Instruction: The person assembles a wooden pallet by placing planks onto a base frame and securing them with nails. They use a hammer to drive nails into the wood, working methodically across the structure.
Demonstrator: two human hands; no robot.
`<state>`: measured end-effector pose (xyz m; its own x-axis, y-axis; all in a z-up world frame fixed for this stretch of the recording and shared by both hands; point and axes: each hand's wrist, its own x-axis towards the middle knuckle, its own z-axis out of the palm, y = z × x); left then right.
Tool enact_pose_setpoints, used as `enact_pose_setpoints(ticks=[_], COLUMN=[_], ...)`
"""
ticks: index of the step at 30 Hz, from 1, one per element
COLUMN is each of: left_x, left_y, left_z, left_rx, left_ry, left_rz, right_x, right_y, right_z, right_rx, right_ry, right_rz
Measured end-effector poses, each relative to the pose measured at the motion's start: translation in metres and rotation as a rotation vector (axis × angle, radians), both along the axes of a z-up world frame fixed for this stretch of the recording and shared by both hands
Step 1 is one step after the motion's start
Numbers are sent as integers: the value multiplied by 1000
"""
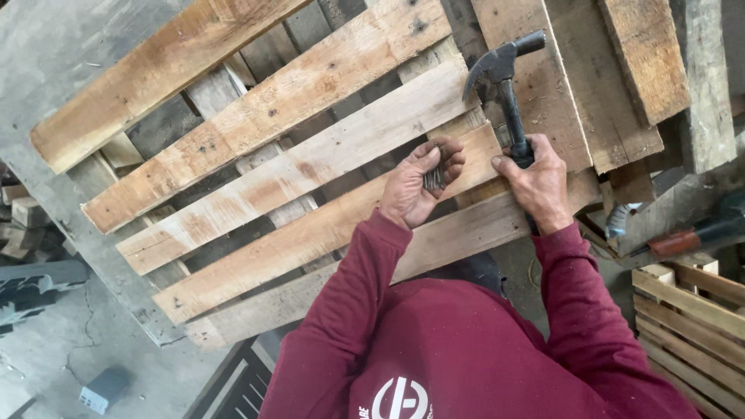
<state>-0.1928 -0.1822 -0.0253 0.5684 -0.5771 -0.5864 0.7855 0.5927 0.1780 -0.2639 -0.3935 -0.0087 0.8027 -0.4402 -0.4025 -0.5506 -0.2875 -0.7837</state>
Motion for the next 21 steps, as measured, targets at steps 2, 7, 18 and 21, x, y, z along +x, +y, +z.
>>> enact_pose_setpoints(ticks=[2, 7, 18, 21], left_x=[0, -15, -11, 6], left_y=[-3, 4, 14, -1], left_z=[-2, -10, -18, -29], left_rx=[-9, -124, -12, 417], left_ry=[16, -38, -67, -529], left_rz=[29, 19, -71, -6], right_x=[2, -8, -13, -13], right_y=[0, 5, 8, 10], right_z=[-2, -8, -14, -14], right_rx=[-36, -97, -157, -189], right_ry=[9, -12, 3, -39], right_rz=[15, 44, 50, 36])
